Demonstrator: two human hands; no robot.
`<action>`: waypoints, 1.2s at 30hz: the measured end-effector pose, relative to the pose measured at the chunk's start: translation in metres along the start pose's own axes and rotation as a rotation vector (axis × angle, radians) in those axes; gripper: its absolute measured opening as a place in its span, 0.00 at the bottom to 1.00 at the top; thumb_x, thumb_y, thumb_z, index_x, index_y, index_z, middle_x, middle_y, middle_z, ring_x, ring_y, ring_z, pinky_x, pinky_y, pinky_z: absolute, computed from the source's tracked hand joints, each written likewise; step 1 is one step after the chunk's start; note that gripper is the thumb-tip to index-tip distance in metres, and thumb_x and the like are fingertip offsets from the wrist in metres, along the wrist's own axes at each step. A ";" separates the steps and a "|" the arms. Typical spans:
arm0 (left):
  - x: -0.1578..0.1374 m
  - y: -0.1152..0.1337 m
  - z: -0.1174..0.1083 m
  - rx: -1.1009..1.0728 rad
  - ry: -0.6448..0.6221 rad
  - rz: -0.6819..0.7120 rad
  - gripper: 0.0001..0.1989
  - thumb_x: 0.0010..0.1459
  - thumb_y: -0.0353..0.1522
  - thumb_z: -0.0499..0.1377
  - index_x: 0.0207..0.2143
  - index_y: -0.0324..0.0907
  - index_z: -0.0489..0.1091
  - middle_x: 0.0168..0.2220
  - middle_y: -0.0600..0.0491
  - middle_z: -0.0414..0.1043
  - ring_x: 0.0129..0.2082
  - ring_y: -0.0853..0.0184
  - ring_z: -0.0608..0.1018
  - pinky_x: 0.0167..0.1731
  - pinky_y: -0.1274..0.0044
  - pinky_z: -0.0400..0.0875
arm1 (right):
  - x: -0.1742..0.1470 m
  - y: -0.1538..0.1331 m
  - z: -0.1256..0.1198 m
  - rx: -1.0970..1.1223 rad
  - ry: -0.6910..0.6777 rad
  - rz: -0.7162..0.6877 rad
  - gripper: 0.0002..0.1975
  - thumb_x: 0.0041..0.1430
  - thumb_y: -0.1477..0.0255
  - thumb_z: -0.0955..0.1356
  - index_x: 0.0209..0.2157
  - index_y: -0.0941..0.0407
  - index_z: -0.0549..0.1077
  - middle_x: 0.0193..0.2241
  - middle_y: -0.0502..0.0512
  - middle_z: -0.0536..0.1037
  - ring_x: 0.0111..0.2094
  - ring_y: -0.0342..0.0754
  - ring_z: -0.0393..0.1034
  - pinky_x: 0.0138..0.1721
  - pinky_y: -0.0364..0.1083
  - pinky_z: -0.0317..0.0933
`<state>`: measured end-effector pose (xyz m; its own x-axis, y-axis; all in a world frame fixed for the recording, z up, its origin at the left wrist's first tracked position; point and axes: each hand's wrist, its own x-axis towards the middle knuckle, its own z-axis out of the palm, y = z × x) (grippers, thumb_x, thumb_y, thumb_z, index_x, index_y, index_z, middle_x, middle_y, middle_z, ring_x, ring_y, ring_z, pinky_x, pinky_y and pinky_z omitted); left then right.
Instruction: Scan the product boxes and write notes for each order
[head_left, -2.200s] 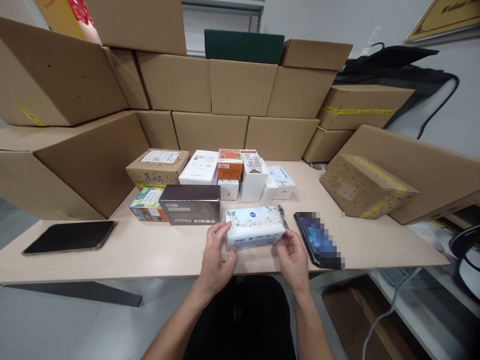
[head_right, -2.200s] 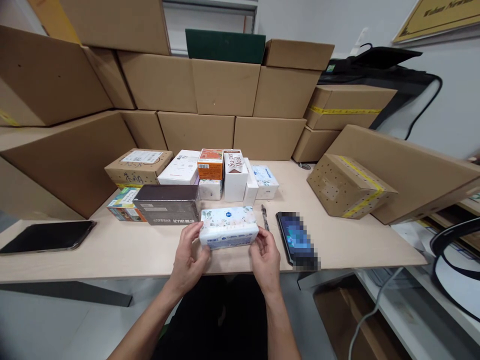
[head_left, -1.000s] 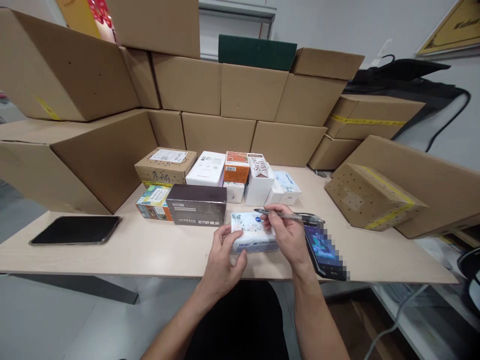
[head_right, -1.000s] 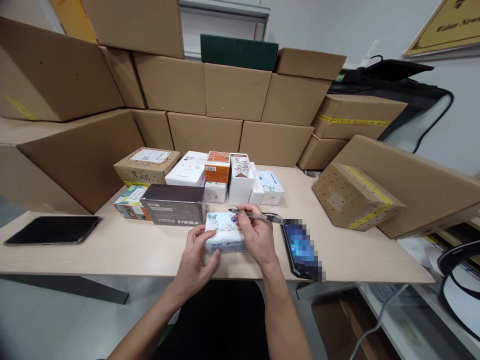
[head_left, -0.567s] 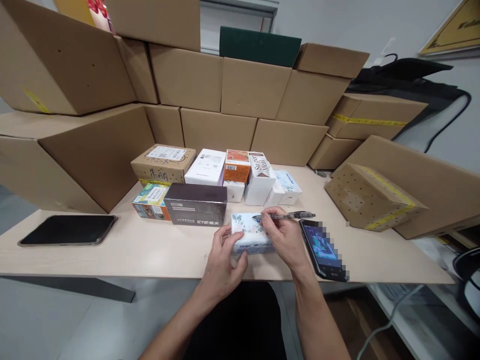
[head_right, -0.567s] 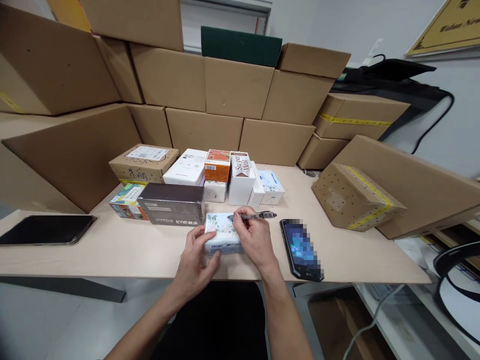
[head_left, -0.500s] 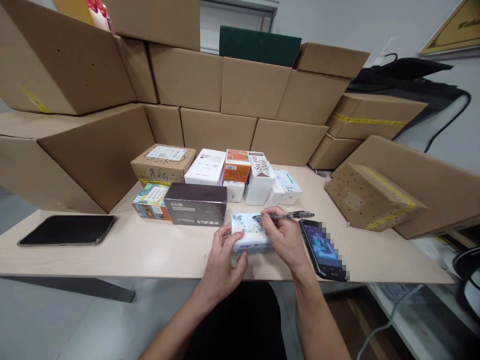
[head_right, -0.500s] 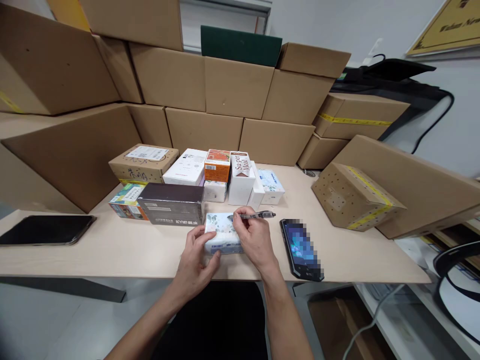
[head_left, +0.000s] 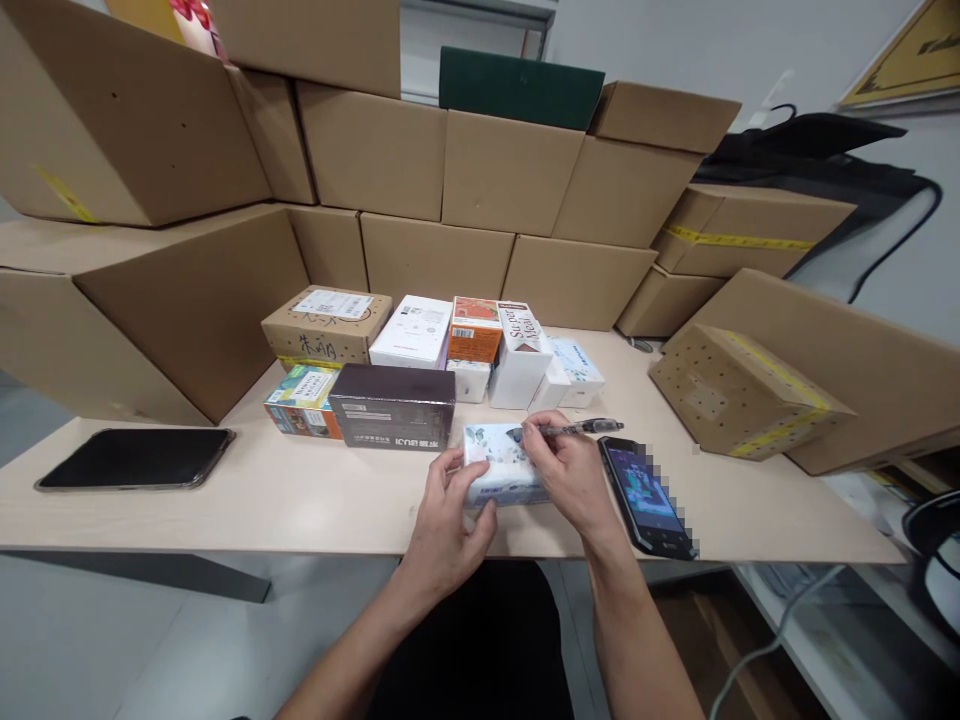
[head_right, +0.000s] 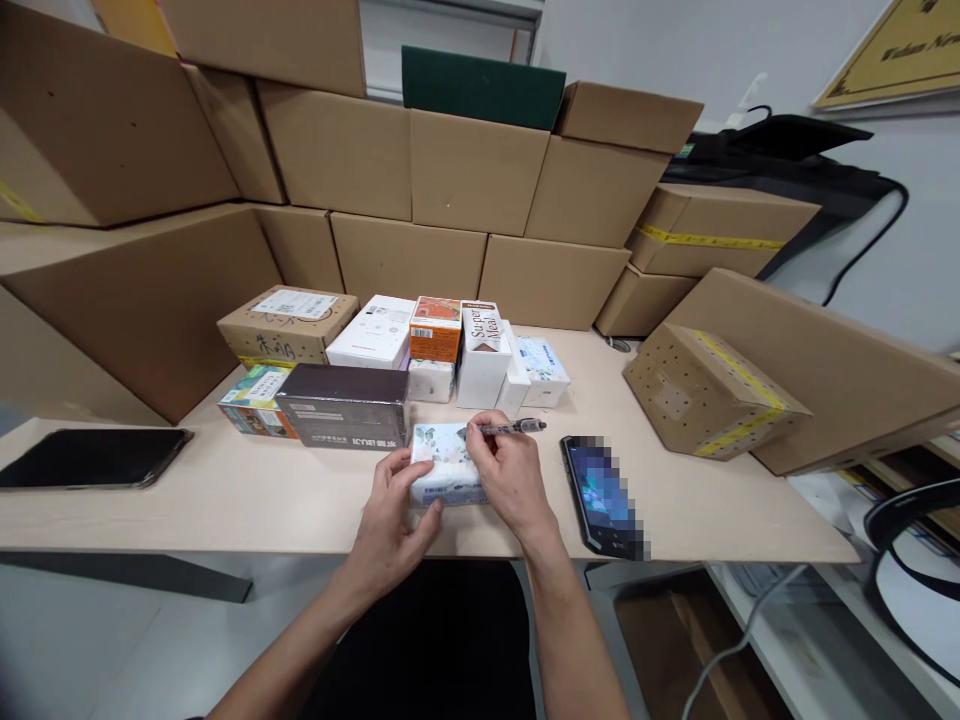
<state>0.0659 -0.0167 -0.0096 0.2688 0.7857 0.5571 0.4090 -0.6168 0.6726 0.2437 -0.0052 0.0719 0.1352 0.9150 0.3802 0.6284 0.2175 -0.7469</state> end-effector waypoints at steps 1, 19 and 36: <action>0.000 0.000 0.000 0.003 0.001 -0.001 0.23 0.60 0.27 0.58 0.57 0.46 0.60 0.58 0.42 0.55 0.60 0.56 0.66 0.56 0.62 0.69 | 0.000 0.000 0.000 0.001 -0.002 -0.004 0.15 0.66 0.61 0.62 0.31 0.55 0.72 0.26 0.49 0.75 0.25 0.43 0.68 0.27 0.41 0.57; 0.000 -0.001 0.000 0.005 0.005 -0.003 0.21 0.63 0.28 0.56 0.58 0.46 0.60 0.58 0.42 0.55 0.61 0.57 0.65 0.56 0.62 0.69 | -0.036 0.059 -0.041 -0.046 0.257 0.354 0.20 0.64 0.55 0.60 0.46 0.56 0.68 0.27 0.51 0.76 0.23 0.45 0.68 0.26 0.44 0.61; 0.001 0.000 0.001 0.035 0.026 0.010 0.20 0.63 0.28 0.56 0.57 0.46 0.61 0.57 0.43 0.57 0.60 0.56 0.67 0.54 0.62 0.71 | -0.064 0.069 -0.028 -0.704 0.242 0.411 0.28 0.65 0.56 0.59 0.56 0.62 0.70 0.50 0.74 0.70 0.50 0.64 0.65 0.46 0.57 0.61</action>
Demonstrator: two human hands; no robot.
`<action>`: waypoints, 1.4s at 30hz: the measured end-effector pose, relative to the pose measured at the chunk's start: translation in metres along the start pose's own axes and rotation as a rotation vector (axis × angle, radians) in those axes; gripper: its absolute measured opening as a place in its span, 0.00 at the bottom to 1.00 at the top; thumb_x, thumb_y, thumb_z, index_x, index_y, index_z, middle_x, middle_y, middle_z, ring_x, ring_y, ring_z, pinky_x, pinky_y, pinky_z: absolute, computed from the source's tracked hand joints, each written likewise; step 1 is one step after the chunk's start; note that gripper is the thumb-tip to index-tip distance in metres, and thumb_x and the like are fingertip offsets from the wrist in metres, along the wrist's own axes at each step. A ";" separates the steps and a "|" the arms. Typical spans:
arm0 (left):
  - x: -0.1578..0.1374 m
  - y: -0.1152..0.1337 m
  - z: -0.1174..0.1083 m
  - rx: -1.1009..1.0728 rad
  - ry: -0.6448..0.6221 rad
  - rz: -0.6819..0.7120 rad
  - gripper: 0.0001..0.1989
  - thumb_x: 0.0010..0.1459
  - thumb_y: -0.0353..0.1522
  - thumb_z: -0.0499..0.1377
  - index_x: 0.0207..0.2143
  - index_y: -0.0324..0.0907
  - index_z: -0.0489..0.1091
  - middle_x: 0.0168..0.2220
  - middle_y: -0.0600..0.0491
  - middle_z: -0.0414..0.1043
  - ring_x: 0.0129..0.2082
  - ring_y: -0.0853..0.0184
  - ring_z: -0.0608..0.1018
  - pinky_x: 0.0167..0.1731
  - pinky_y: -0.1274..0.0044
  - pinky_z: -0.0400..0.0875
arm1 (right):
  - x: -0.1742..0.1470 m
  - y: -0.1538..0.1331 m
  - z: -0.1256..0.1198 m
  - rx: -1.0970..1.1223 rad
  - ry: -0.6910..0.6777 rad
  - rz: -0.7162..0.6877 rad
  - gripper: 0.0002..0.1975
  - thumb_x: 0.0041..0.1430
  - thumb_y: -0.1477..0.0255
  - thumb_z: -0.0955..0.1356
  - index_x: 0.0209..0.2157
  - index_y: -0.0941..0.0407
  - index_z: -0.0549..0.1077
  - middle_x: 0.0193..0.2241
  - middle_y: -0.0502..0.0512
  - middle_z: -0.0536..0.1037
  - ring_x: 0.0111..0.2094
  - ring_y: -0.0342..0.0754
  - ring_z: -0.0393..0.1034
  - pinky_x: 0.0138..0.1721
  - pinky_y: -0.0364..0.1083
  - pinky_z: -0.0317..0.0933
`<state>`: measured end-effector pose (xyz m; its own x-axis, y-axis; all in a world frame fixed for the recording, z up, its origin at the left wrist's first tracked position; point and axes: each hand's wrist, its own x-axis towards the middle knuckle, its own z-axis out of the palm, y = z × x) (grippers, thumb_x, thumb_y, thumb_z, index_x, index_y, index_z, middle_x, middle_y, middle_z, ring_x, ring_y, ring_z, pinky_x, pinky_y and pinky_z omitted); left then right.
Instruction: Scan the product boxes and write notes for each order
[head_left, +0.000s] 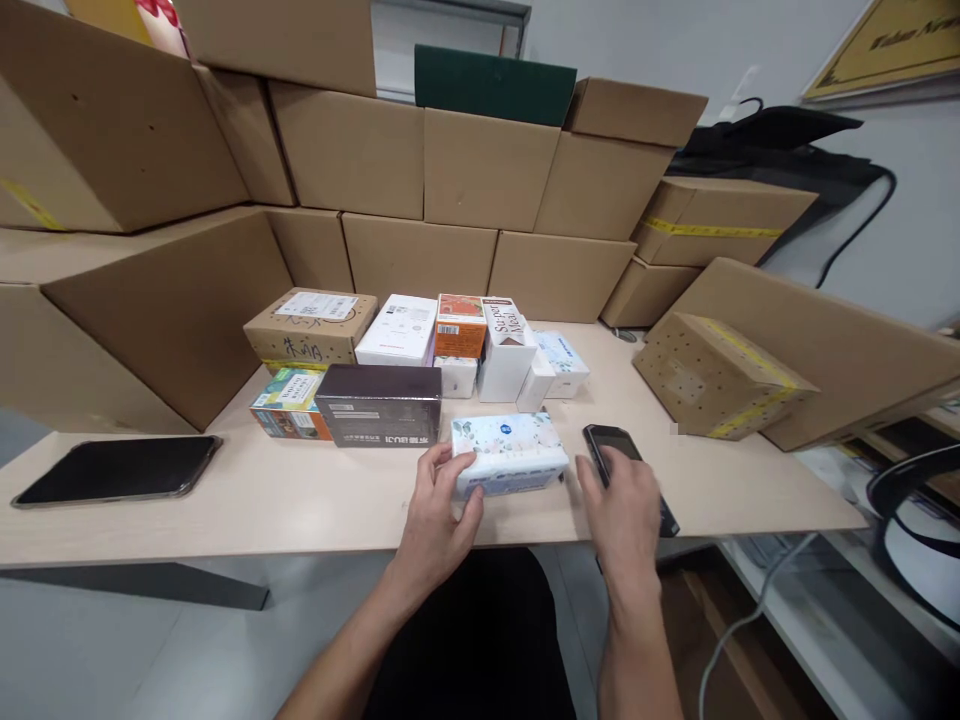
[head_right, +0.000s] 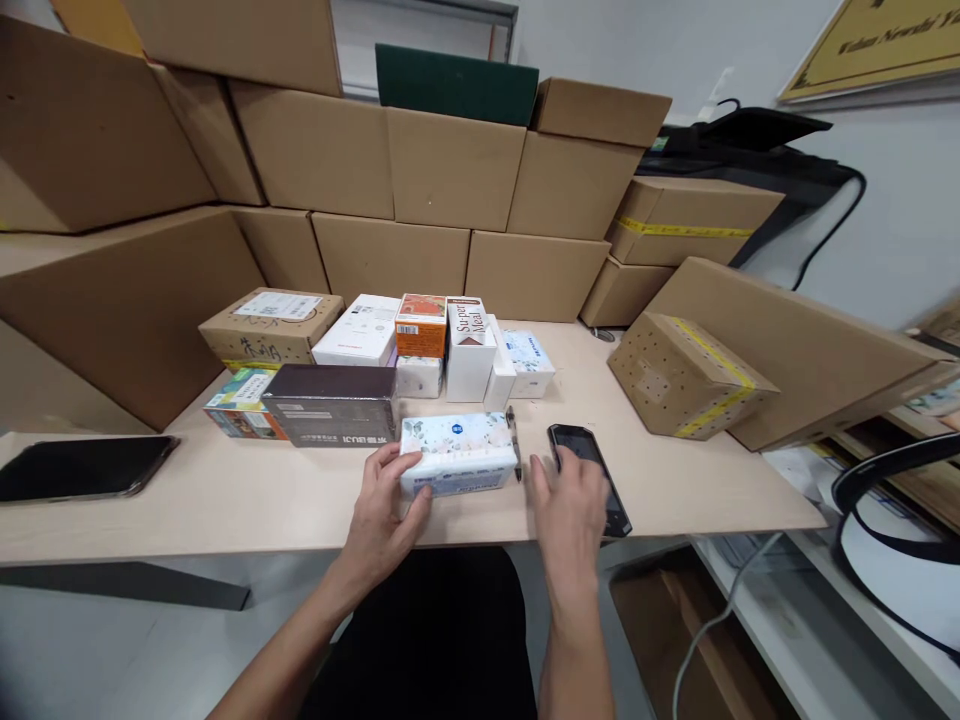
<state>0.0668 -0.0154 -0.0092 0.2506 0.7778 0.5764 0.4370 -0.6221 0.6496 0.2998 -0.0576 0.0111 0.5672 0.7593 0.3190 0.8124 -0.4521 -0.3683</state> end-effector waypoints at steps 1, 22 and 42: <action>0.000 0.000 0.000 -0.002 -0.003 0.000 0.21 0.62 0.28 0.57 0.57 0.46 0.61 0.57 0.43 0.57 0.60 0.56 0.67 0.54 0.61 0.71 | -0.004 0.009 -0.001 -0.039 0.080 0.025 0.32 0.64 0.52 0.60 0.58 0.62 0.68 0.52 0.76 0.67 0.53 0.68 0.62 0.48 0.61 0.60; -0.002 0.002 0.001 0.050 0.035 0.074 0.30 0.60 0.28 0.59 0.64 0.51 0.59 0.65 0.43 0.45 0.65 0.53 0.60 0.60 0.57 0.64 | -0.062 -0.002 -0.010 0.388 0.418 -0.050 0.35 0.59 0.57 0.69 0.63 0.58 0.62 0.58 0.69 0.69 0.59 0.63 0.64 0.58 0.61 0.59; -0.008 0.016 -0.009 0.139 0.094 0.158 0.31 0.58 0.27 0.59 0.64 0.48 0.60 0.68 0.42 0.36 0.69 0.45 0.51 0.63 0.51 0.55 | -0.096 -0.063 -0.001 0.500 0.402 -0.351 0.33 0.59 0.61 0.72 0.62 0.58 0.63 0.56 0.69 0.69 0.57 0.61 0.64 0.54 0.63 0.64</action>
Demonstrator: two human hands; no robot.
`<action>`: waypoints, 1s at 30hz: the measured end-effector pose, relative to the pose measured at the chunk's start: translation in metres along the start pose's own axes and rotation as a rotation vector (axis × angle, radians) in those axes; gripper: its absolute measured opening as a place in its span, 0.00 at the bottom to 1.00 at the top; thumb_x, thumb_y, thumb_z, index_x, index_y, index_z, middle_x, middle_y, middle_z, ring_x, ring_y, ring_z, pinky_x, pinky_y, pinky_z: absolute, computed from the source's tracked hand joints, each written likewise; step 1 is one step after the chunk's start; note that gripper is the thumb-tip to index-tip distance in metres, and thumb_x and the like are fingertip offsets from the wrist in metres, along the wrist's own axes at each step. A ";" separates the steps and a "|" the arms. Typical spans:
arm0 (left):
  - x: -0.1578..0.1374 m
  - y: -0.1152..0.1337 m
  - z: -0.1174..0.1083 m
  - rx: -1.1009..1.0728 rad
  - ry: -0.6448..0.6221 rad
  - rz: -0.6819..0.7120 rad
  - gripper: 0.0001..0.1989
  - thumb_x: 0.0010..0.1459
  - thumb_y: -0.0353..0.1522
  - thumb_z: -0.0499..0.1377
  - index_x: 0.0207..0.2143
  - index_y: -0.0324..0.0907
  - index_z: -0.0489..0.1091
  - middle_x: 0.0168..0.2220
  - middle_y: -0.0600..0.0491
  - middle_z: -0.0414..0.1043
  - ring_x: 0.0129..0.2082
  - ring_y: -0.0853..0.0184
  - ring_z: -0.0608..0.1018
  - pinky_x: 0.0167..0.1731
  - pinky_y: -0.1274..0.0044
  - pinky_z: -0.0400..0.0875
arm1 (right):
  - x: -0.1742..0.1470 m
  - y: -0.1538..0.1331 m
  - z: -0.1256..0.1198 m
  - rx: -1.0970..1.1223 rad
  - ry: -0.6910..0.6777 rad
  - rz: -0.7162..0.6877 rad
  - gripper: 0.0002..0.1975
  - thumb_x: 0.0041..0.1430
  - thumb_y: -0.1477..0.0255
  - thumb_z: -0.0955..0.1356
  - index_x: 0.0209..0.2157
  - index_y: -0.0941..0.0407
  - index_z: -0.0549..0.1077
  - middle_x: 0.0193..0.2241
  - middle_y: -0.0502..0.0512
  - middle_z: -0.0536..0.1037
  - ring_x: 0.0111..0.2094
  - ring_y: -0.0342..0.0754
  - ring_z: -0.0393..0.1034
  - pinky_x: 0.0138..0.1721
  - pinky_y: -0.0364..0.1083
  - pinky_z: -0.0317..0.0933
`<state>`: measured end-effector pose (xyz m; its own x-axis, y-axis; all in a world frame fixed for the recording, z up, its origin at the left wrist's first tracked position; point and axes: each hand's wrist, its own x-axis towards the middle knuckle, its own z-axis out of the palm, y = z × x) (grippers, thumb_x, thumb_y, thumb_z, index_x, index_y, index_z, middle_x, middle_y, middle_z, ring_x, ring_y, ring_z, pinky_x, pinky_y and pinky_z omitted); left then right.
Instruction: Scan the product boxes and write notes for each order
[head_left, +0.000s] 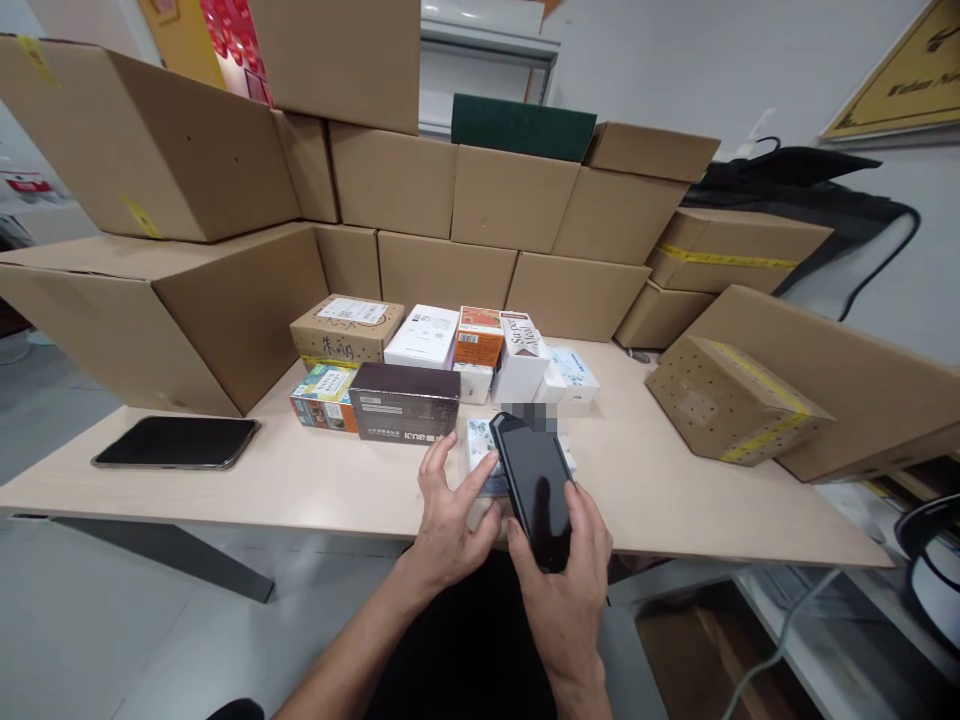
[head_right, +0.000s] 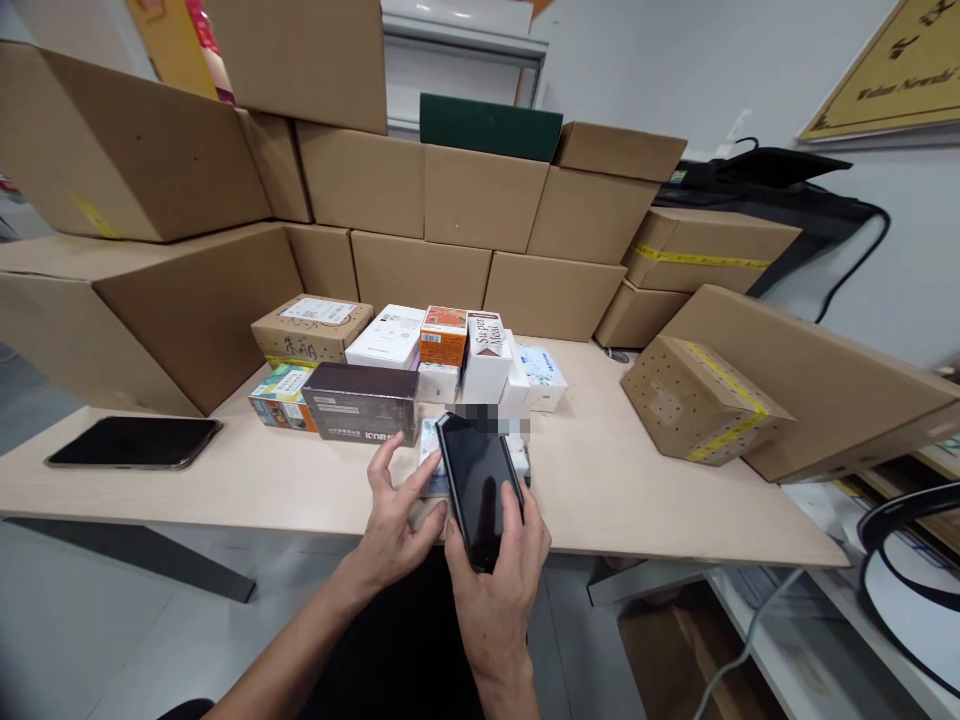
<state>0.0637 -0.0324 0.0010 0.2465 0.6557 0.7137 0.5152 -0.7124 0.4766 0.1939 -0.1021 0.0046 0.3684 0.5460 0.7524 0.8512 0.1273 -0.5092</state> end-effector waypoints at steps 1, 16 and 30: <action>0.000 0.000 0.000 -0.003 -0.002 0.000 0.31 0.58 0.27 0.59 0.64 0.48 0.60 0.68 0.42 0.36 0.69 0.45 0.50 0.63 0.51 0.55 | 0.000 0.000 0.000 -0.002 0.004 -0.006 0.33 0.58 0.62 0.72 0.62 0.58 0.63 0.56 0.70 0.69 0.57 0.61 0.65 0.54 0.63 0.64; 0.006 -0.002 -0.001 -0.059 -0.066 -0.047 0.33 0.59 0.30 0.59 0.66 0.51 0.57 0.67 0.43 0.38 0.69 0.47 0.50 0.64 0.52 0.54 | 0.007 -0.006 0.003 0.020 -0.001 0.000 0.33 0.58 0.62 0.72 0.62 0.58 0.64 0.56 0.70 0.69 0.57 0.61 0.65 0.54 0.64 0.64; 0.010 -0.005 -0.001 0.002 -0.049 -0.044 0.33 0.59 0.30 0.59 0.66 0.49 0.56 0.66 0.42 0.41 0.68 0.48 0.52 0.63 0.54 0.55 | 0.011 0.001 0.005 -0.011 0.010 0.004 0.34 0.59 0.62 0.71 0.63 0.58 0.62 0.56 0.69 0.70 0.57 0.60 0.65 0.55 0.62 0.63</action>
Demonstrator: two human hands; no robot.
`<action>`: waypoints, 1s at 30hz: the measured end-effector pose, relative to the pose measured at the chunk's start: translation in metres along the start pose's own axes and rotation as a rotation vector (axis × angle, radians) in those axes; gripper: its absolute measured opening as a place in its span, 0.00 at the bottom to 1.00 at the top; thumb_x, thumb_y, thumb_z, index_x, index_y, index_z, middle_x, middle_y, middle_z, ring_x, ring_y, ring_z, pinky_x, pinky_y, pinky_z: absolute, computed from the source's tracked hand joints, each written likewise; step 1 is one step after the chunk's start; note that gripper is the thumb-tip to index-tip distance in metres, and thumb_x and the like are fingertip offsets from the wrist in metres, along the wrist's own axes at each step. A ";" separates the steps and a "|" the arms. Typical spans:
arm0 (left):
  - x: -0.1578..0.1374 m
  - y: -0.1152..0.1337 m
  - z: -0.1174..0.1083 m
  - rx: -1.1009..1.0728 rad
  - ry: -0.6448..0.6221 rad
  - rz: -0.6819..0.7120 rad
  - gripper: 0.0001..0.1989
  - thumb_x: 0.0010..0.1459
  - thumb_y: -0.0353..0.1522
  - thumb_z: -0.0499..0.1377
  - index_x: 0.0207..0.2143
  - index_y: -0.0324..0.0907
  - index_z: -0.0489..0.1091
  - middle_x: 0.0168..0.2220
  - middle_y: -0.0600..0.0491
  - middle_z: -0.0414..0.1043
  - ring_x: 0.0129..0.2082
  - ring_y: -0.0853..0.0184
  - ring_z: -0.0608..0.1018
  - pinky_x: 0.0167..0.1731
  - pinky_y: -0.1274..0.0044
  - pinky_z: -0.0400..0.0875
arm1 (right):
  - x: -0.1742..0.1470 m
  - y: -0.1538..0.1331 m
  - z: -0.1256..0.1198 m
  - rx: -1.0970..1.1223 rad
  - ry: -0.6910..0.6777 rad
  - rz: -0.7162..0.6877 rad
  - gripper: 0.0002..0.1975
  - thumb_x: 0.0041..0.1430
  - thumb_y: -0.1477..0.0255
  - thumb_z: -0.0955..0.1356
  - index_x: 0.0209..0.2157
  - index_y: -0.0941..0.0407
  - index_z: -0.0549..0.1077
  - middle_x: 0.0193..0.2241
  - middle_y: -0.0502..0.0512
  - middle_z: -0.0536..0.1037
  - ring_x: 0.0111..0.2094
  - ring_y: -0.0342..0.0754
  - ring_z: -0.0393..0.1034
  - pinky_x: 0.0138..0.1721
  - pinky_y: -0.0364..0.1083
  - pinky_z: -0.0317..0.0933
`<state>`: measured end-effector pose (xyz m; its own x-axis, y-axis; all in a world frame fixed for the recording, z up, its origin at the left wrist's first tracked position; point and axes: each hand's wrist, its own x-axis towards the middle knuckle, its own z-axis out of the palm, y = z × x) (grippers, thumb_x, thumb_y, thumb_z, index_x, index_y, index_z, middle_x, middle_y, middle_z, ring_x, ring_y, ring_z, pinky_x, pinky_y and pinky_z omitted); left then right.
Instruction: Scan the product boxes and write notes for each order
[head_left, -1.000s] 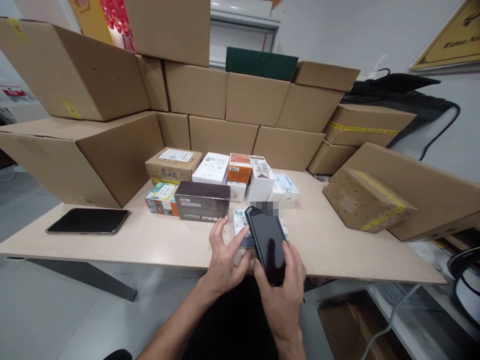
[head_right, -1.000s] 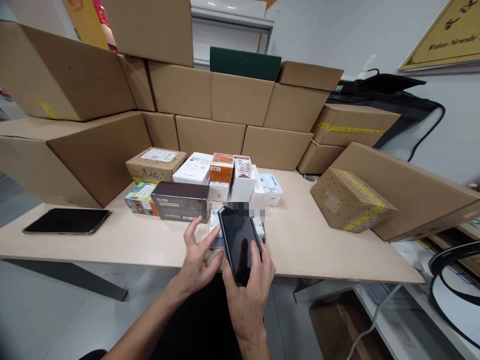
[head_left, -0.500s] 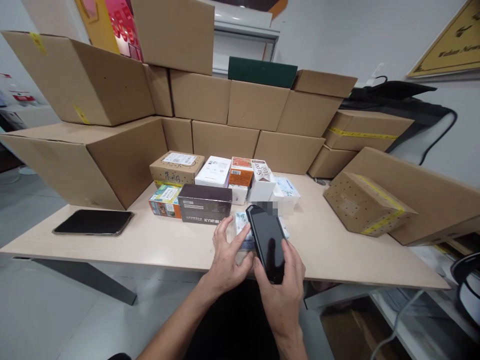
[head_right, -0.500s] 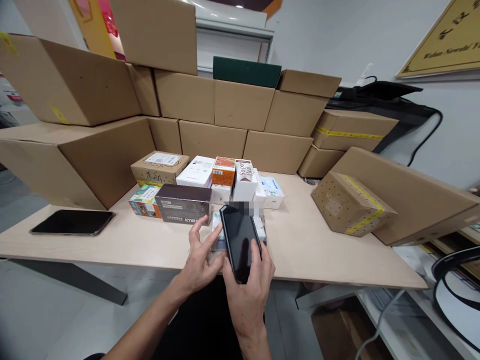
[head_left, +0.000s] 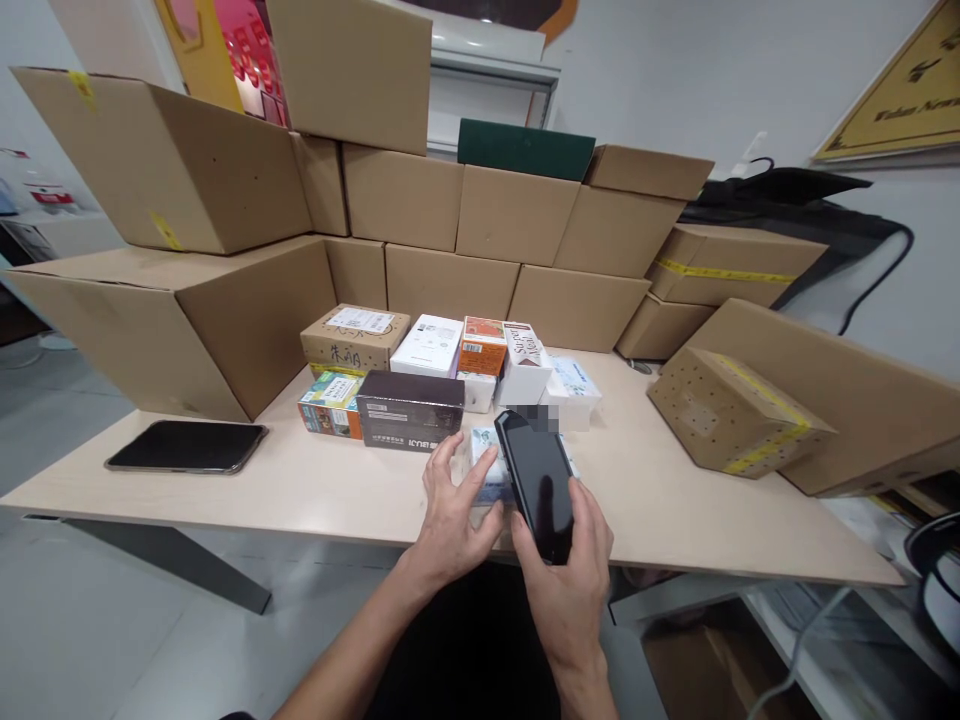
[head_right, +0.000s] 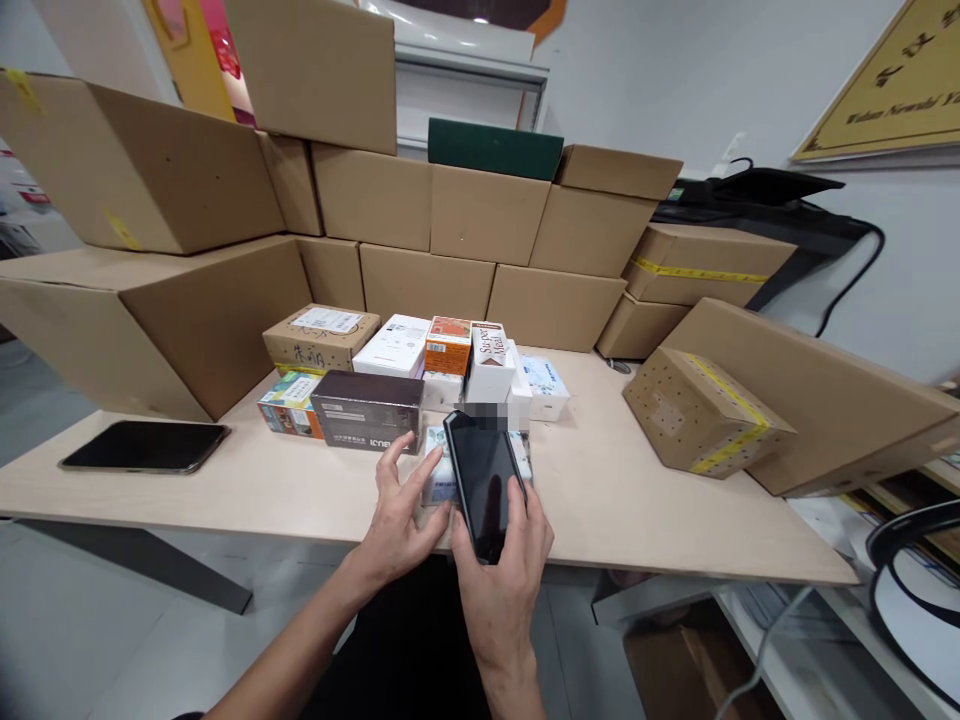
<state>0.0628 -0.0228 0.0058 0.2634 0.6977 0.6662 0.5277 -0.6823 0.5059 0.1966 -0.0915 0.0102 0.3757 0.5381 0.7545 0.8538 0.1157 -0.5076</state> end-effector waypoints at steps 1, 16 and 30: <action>-0.001 -0.001 0.001 -0.008 0.010 -0.005 0.34 0.59 0.29 0.59 0.66 0.49 0.55 0.66 0.42 0.42 0.68 0.49 0.53 0.63 0.54 0.56 | 0.000 0.001 0.000 -0.001 0.001 0.005 0.34 0.59 0.61 0.71 0.63 0.58 0.62 0.56 0.69 0.70 0.57 0.60 0.65 0.55 0.62 0.63; -0.005 -0.014 0.007 -0.186 -0.053 -0.140 0.33 0.58 0.28 0.59 0.66 0.48 0.56 0.64 0.42 0.49 0.65 0.52 0.61 0.61 0.58 0.63 | 0.024 0.121 -0.023 -0.387 0.087 0.235 0.37 0.56 0.51 0.66 0.57 0.65 0.69 0.46 0.73 0.75 0.49 0.68 0.68 0.50 0.65 0.59; -0.004 -0.017 0.009 -0.174 -0.073 -0.131 0.23 0.65 0.33 0.56 0.62 0.46 0.59 0.61 0.43 0.61 0.64 0.57 0.65 0.61 0.62 0.66 | 0.031 0.120 -0.034 -0.352 -0.089 0.226 0.38 0.56 0.43 0.64 0.55 0.59 0.72 0.55 0.73 0.69 0.55 0.69 0.62 0.53 0.70 0.57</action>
<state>0.0599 -0.0121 -0.0099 0.2627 0.7924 0.5506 0.4160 -0.6078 0.6764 0.3225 -0.0894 -0.0132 0.5481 0.5893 0.5935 0.8302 -0.2972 -0.4716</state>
